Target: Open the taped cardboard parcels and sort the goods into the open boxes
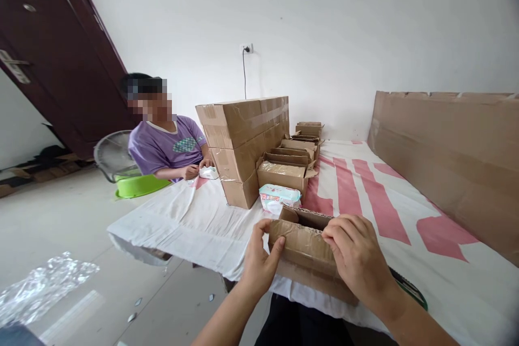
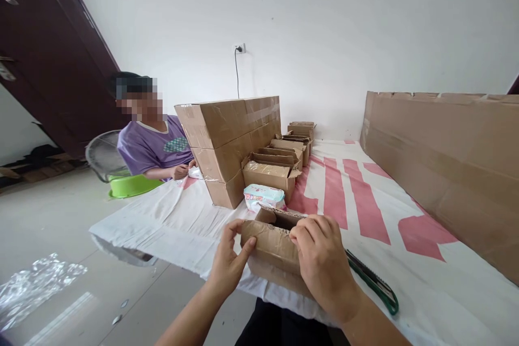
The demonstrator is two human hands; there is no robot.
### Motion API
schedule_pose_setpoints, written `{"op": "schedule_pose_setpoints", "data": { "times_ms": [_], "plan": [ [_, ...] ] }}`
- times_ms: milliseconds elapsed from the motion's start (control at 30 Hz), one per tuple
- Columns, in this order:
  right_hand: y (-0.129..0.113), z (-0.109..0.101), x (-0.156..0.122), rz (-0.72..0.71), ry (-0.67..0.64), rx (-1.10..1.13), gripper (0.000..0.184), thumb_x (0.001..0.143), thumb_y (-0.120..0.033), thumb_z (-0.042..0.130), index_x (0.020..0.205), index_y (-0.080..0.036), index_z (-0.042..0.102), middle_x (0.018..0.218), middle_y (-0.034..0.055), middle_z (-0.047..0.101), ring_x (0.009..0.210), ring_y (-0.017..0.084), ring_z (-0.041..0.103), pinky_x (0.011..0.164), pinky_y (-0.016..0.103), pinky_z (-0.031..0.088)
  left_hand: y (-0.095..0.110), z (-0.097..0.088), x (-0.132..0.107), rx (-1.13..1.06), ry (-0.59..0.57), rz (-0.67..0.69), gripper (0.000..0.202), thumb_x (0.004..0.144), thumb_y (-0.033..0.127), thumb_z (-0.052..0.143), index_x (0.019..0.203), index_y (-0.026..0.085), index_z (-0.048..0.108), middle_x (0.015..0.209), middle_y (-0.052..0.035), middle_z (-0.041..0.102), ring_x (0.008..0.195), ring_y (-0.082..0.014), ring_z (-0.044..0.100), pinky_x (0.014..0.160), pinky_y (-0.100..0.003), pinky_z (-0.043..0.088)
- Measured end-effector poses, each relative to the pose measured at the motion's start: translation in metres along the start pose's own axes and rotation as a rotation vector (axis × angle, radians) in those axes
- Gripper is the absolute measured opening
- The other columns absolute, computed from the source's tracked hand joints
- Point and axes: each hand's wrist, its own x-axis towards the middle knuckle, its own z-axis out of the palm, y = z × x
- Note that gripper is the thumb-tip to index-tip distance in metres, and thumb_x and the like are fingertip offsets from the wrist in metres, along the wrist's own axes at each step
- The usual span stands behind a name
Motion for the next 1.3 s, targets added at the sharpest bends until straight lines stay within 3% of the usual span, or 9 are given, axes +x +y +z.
{"op": "schedule_pose_setpoints", "data": {
  "times_ms": [100, 233, 400, 667, 867, 1033, 1133, 1200, 1300],
  "plan": [
    [-0.001, 0.0, 0.001, -0.005, 0.004, -0.006, 0.019, 0.094, -0.007, 0.047, 0.083, -0.017, 0.058, 0.085, 0.0034, 0.062, 0.087, 0.019, 0.054, 0.084, 0.037, 0.038, 0.023, -0.008, 0.014, 0.171, 0.042, 0.232, 0.043, 0.089, 0.026, 0.057, 0.13, 0.019, 0.044, 0.128, -0.0141, 0.055, 0.121, -0.0282, 0.05, 0.099, -0.046, 0.04],
    [-0.001, 0.0, 0.001, -0.006, 0.002, -0.016, 0.02, 0.095, -0.009, 0.046, 0.082, -0.017, 0.058, 0.084, 0.0039, 0.062, 0.087, 0.019, 0.054, 0.083, 0.037, 0.038, 0.061, -0.007, 0.041, 0.201, -0.349, 0.484, 0.031, 0.089, 0.021, 0.056, 0.12, 0.022, 0.057, 0.12, -0.0083, 0.066, 0.119, -0.0276, 0.051, 0.103, -0.048, 0.033],
    [-0.002, 0.0, 0.001, -0.001, 0.004, -0.025, 0.022, 0.096, -0.01, 0.044, 0.081, -0.018, 0.059, 0.085, 0.0045, 0.062, 0.087, 0.019, 0.053, 0.083, 0.037, 0.037, 0.081, 0.006, 0.062, 0.213, -0.58, 0.357, 0.02, 0.086, 0.013, 0.053, 0.085, 0.022, 0.071, 0.082, -0.0015, 0.073, 0.086, -0.0213, 0.059, 0.088, -0.042, 0.038],
    [0.0, -0.002, -0.003, -0.06, 0.003, -0.052, 0.026, 0.095, -0.008, 0.04, 0.084, -0.017, 0.061, 0.093, 0.0071, 0.062, 0.093, 0.022, 0.052, 0.086, 0.04, 0.036, 0.086, 0.008, 0.072, 0.179, -0.685, 0.131, 0.021, 0.078, 0.01, 0.055, 0.073, 0.023, 0.072, 0.081, 0.0008, 0.074, 0.086, -0.0201, 0.062, 0.089, -0.038, 0.039],
    [0.004, -0.008, -0.017, -0.046, -0.024, -0.051, 0.024, 0.091, -0.004, 0.042, 0.083, -0.017, 0.06, 0.095, 0.0078, 0.062, 0.099, 0.024, 0.051, 0.089, 0.044, 0.038, 0.084, 0.011, 0.072, 0.183, -0.686, 0.108, 0.019, 0.076, 0.01, 0.056, 0.073, 0.022, 0.071, 0.081, 0.001, 0.074, 0.087, -0.0201, 0.063, 0.093, -0.037, 0.038],
    [0.015, -0.031, -0.047, -0.038, 0.039, -0.023, 0.016, 0.091, -0.008, 0.049, 0.087, -0.019, 0.06, 0.102, 0.0081, 0.062, 0.107, 0.024, 0.053, 0.095, 0.042, 0.04, 0.078, 0.01, 0.073, 0.211, -0.691, 0.151, 0.02, 0.08, 0.01, 0.055, 0.075, 0.021, 0.07, 0.08, 0.0008, 0.073, 0.083, -0.0182, 0.063, 0.09, -0.036, 0.039],
    [0.032, -0.051, -0.086, 0.146, 0.127, 0.009, 0.009, 0.091, -0.017, 0.053, 0.091, -0.022, 0.06, 0.097, 0.0056, 0.063, 0.098, 0.022, 0.059, 0.087, 0.036, 0.046, 0.076, 0.005, 0.065, 0.223, -0.635, 0.354, 0.018, 0.086, 0.015, 0.052, 0.085, 0.021, 0.069, 0.085, -0.0017, 0.072, 0.084, -0.0194, 0.062, 0.085, -0.036, 0.042],
    [0.045, -0.065, -0.118, 0.43, 0.175, -0.011, 0.007, 0.091, -0.027, 0.054, 0.089, -0.024, 0.06, 0.09, 0.0035, 0.065, 0.087, 0.02, 0.063, 0.078, 0.033, 0.049, 0.075, -0.001, 0.053, 0.249, -0.516, 0.527, 0.018, 0.09, 0.017, 0.049, 0.094, 0.02, 0.067, 0.087, -0.0043, 0.07, 0.085, -0.0217, 0.061, 0.082, -0.038, 0.043],
    [0.059, -0.083, -0.166, 0.889, 0.196, -0.048, 0.023, 0.087, -0.046, 0.055, 0.087, -0.023, 0.059, 0.079, 0.0023, 0.066, 0.074, 0.02, 0.064, 0.067, 0.03, 0.05, 0.07, -0.011, 0.027, 0.258, -0.349, 0.698, 0.019, 0.091, 0.016, 0.05, 0.106, 0.017, 0.061, 0.094, -0.0072, 0.069, 0.087, -0.0232, 0.059, 0.083, -0.039, 0.043]
  ]
}}
